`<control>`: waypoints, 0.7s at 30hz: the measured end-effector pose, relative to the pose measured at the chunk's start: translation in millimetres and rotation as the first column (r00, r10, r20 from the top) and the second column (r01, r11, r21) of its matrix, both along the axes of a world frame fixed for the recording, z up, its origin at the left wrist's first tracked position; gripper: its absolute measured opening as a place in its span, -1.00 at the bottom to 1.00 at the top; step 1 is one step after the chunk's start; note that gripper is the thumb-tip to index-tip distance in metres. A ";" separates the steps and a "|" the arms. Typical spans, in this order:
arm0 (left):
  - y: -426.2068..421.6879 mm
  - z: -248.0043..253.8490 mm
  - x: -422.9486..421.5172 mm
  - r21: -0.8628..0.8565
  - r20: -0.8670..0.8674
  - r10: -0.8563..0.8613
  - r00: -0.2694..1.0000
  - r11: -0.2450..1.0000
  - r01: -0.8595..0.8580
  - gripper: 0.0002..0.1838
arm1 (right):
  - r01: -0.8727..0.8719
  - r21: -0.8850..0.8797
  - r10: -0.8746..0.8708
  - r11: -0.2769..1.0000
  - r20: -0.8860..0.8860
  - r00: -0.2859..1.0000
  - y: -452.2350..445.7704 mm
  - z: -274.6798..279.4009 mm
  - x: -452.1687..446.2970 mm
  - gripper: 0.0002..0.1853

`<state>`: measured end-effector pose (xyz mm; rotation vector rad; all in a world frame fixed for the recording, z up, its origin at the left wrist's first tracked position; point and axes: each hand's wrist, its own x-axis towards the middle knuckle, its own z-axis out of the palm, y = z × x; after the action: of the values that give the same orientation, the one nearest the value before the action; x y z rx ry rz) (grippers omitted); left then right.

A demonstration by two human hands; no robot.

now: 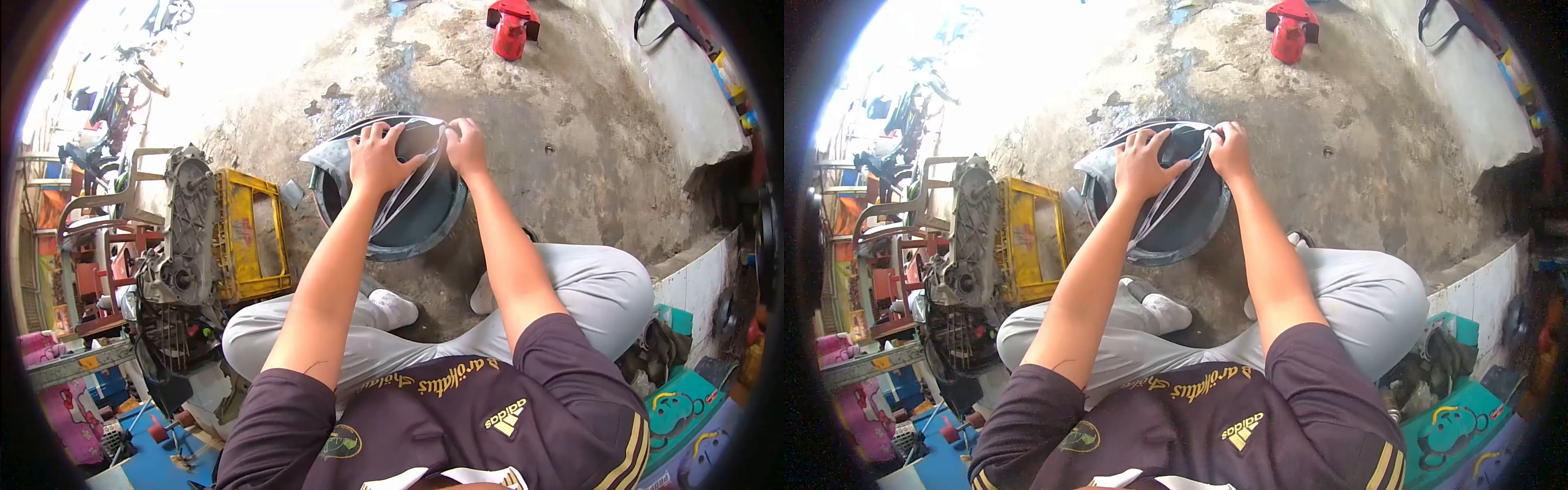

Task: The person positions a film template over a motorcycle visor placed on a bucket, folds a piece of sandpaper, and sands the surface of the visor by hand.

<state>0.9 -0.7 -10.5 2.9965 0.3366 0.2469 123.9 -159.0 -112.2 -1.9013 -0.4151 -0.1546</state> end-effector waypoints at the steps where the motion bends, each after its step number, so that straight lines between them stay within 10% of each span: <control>1: -0.4 0.2 -0.9 0.006 0.003 0.001 1.000 1.000 -0.001 -0.16 | 0.008 -0.025 -0.007 1.000 0.025 1.000 0.1 0.2 -1.0 -0.90; 21: 1.4 -4.6 0.7 -0.018 0.041 -0.008 0.999 1.000 0.009 -0.17 | 0.024 0.032 -0.021 0.999 -0.090 0.996 -5.4 13.2 -4.0 -0.88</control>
<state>1.6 0.7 -15.0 2.9692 0.3199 0.3023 119.9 -164.4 -99.0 -1.8729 -0.3284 -0.0904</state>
